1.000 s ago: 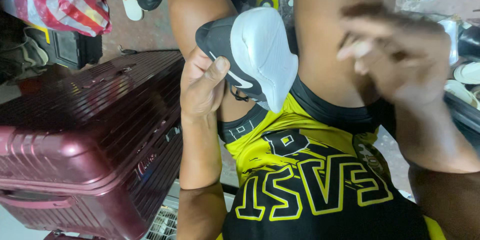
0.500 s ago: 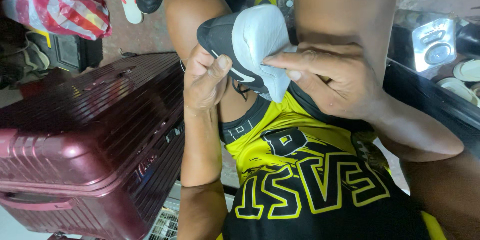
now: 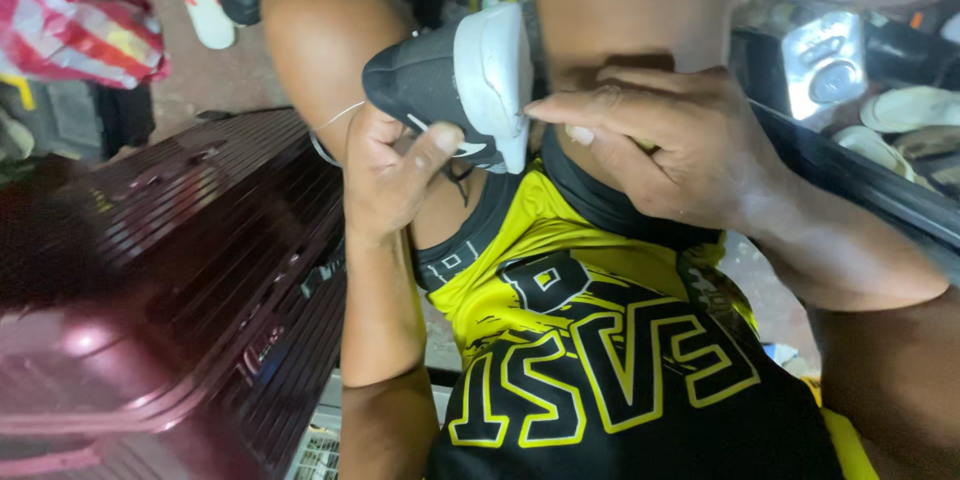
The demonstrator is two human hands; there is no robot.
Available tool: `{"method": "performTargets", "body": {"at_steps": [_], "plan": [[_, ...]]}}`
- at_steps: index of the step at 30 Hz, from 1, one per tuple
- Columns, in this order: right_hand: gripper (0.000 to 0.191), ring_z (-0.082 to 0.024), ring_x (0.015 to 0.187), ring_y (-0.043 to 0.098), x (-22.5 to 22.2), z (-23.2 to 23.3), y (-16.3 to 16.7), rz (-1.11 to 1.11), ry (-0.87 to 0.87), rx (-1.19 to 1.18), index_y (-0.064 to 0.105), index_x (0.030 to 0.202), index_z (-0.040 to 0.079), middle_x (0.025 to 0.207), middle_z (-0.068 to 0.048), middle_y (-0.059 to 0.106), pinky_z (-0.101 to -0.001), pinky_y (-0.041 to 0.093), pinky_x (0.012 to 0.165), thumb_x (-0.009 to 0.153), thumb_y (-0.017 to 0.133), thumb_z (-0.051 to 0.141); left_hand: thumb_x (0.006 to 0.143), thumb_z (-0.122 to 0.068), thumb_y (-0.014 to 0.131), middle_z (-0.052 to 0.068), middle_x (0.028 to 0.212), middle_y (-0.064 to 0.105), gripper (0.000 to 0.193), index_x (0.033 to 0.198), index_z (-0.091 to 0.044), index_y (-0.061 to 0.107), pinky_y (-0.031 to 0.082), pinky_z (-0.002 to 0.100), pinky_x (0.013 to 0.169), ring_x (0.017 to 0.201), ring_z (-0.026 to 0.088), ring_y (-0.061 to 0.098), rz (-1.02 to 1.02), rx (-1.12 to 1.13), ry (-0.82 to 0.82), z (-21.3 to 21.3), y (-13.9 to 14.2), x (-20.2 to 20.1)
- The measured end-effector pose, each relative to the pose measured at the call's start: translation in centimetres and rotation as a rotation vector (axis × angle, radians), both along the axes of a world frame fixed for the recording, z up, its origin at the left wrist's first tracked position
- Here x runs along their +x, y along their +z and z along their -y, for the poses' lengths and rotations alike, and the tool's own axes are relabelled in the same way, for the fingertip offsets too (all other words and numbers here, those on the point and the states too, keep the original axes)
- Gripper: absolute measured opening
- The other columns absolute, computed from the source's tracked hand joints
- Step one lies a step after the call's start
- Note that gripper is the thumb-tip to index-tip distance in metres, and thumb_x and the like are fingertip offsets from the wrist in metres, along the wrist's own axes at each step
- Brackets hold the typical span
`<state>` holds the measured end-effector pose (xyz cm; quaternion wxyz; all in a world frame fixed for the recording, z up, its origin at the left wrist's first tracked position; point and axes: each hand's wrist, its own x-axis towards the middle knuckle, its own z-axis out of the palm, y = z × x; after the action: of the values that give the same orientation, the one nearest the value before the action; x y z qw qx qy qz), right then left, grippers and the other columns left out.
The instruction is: The person sits on the floor and sews a black and white sneaker using a needle and white thread. They repeatedly push the needle through the shoe's upper and pull the thread tight to secure the stitching.
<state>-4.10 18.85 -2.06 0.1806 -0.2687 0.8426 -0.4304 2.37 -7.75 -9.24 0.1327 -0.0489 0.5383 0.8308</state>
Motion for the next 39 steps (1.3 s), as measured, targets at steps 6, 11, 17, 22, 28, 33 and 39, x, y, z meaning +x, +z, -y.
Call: {"method": "performTargets", "body": {"at_steps": [6, 11, 17, 22, 28, 33, 39], "plan": [[0.027, -0.019, 0.072, 0.069, -1.5, -1.4, 1.6, -0.266, 0.129, 0.047, 0.075, 0.120, 0.010, 0.099, -0.007, 0.075, -0.0316, 0.054, 0.062, 0.095, 0.072, 0.001, 0.091, -0.003, 0.087, 0.006, 0.107, 0.075, 0.031, 0.116, 0.003, 0.071, 0.056, 0.025, 0.090, 0.095, 0.010, 0.069, -0.186, -0.344, -0.073, -1.9, 1.7, -1.4], [0.026, -0.022, 0.066, 0.069, -2.7, -0.5, 2.9, -0.430, 0.209, 0.132, 0.077, 0.109, 0.010, 0.089, -0.007, 0.074, -0.0335, 0.054, 0.054, 0.083, 0.073, 0.003, 0.089, -0.006, 0.088, 0.005, 0.099, 0.075, 0.027, 0.110, 0.002, 0.074, 0.056, 0.024, 0.078, 0.081, 0.011, 0.068, -0.210, -0.448, -0.084, -2.2, 2.6, -2.3], [0.028, -0.024, 0.061, 0.067, -3.3, 0.3, 3.6, -0.440, 0.254, 0.283, 0.076, 0.110, 0.013, 0.079, -0.006, 0.069, -0.0362, 0.051, 0.050, 0.082, 0.077, 0.010, 0.092, -0.008, 0.087, 0.006, 0.104, 0.077, 0.025, 0.112, 0.001, 0.074, 0.059, 0.027, 0.085, 0.089, 0.013, 0.074, -0.262, -0.487, -0.079, -2.4, 2.7, -2.7], [0.027, -0.024, 0.069, 0.068, -4.1, -1.0, 3.9, -0.283, 0.282, 0.208, 0.072, 0.113, 0.013, 0.091, -0.005, 0.070, -0.0350, 0.055, 0.059, 0.087, 0.077, 0.013, 0.090, -0.011, 0.089, 0.007, 0.101, 0.078, 0.028, 0.110, -0.002, 0.074, 0.059, 0.026, 0.082, 0.090, 0.016, 0.076, -0.323, -0.505, -0.063, -2.5, 3.3, -2.9], [0.030, -0.021, 0.060, 0.066, -4.3, -1.1, 3.4, -0.484, 0.362, 0.364, 0.077, 0.109, 0.015, 0.083, -0.002, 0.070, -0.0335, 0.052, 0.052, 0.080, 0.078, 0.009, 0.094, -0.010, 0.088, 0.005, 0.094, 0.077, 0.025, 0.112, -0.003, 0.074, 0.059, 0.025, 0.076, 0.080, 0.013, 0.075, -0.381, -0.521, -0.059, -2.6, 3.2, -3.3], [0.025, -0.023, 0.060, 0.064, -5.3, 0.3, 3.3, -0.515, 0.365, 0.308, 0.076, 0.102, 0.013, 0.083, -0.005, 0.068, -0.0351, 0.050, 0.051, 0.078, 0.078, 0.008, 0.091, -0.009, 0.088, 0.002, 0.084, 0.074, 0.018, 0.103, -0.004, 0.076, 0.057, 0.025, 0.067, 0.070, 0.010, 0.071, -0.317, -0.509, -0.121, -1.6, 2.5, -3.8], [0.010, -0.022, 0.056, 0.062, -5.9, 2.4, 2.4, -0.446, 0.375, 0.312, 0.069, 0.084, 0.011, 0.074, -0.003, 0.067, -0.0356, 0.049, 0.050, 0.083, 0.077, 0.007, 0.094, -0.009, 0.086, 0.003, 0.090, 0.074, 0.018, 0.108, -0.005, 0.075, 0.056, 0.025, 0.068, 0.068, 0.011, 0.069, -0.368, -0.456, -0.126, -0.7, 2.6, -4.5]]}}
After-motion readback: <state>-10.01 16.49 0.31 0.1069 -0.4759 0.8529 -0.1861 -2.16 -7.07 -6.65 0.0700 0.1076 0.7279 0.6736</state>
